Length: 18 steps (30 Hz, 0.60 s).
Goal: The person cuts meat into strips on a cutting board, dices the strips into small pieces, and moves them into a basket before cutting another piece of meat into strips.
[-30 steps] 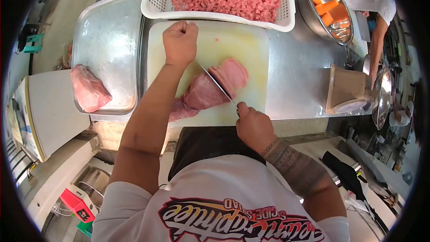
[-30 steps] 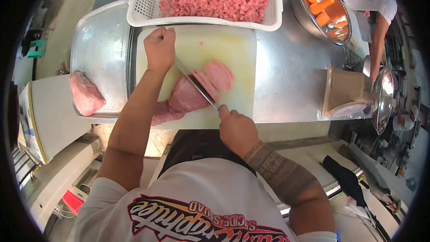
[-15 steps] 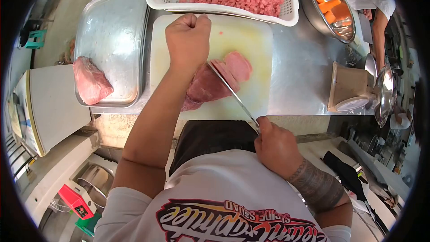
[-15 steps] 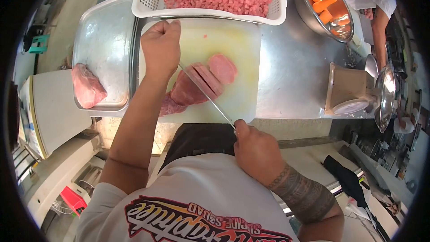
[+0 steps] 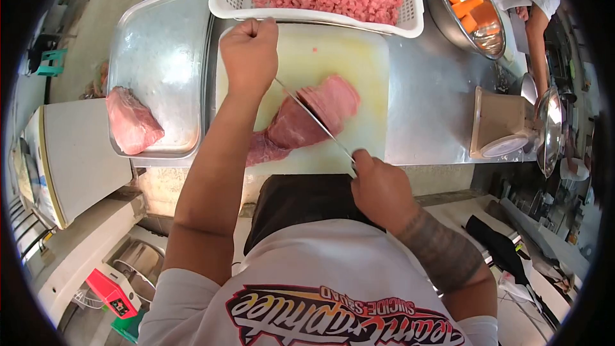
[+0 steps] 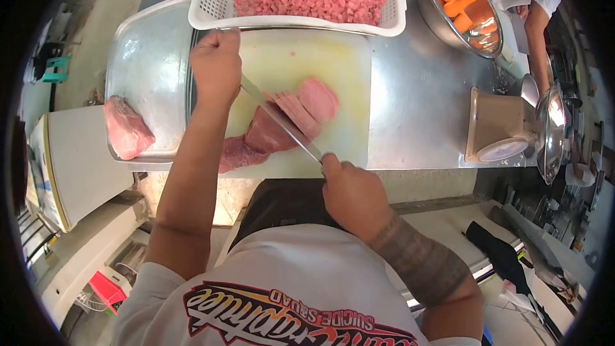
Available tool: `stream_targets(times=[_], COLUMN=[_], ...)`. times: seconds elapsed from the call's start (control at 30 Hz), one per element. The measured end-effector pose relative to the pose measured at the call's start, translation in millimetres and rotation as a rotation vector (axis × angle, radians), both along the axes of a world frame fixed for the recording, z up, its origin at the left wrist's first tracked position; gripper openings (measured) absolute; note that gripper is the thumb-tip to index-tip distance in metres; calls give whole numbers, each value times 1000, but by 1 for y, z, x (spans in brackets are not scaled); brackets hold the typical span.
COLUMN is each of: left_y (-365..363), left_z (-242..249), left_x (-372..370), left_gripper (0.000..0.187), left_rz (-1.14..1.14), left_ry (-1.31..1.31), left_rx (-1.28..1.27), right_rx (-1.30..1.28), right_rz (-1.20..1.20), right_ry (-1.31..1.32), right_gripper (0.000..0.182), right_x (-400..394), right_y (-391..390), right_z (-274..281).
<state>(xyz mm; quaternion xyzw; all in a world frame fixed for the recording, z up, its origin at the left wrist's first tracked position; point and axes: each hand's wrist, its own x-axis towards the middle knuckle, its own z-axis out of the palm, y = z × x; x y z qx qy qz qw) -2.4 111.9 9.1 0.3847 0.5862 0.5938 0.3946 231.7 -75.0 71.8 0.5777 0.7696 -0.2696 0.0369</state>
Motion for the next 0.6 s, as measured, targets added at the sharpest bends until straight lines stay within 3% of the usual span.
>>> stream_targets(times=[0.1,0.23,0.47,0.6], left_y=[-22,-27,-4,5], left_z=[22,22,-46,-51], left_x=[9,14,-15,-16], left_gripper=[41,43,44,42], left_rz=[-8,-78,-46,-60], left_ry=[39,69,124,259], left_rx=[-26,-110,-98,-16], right_rx=[-89,-103,-107,-42], right_rz=[-37,-46,16,15], right_ry=[25,1,-69,-107], right_gripper=[22,22,17,21], right_x=[3,5,-15,-13], right_y=[-22,-23,-2,11], right_z=[46,47,-24,-64])
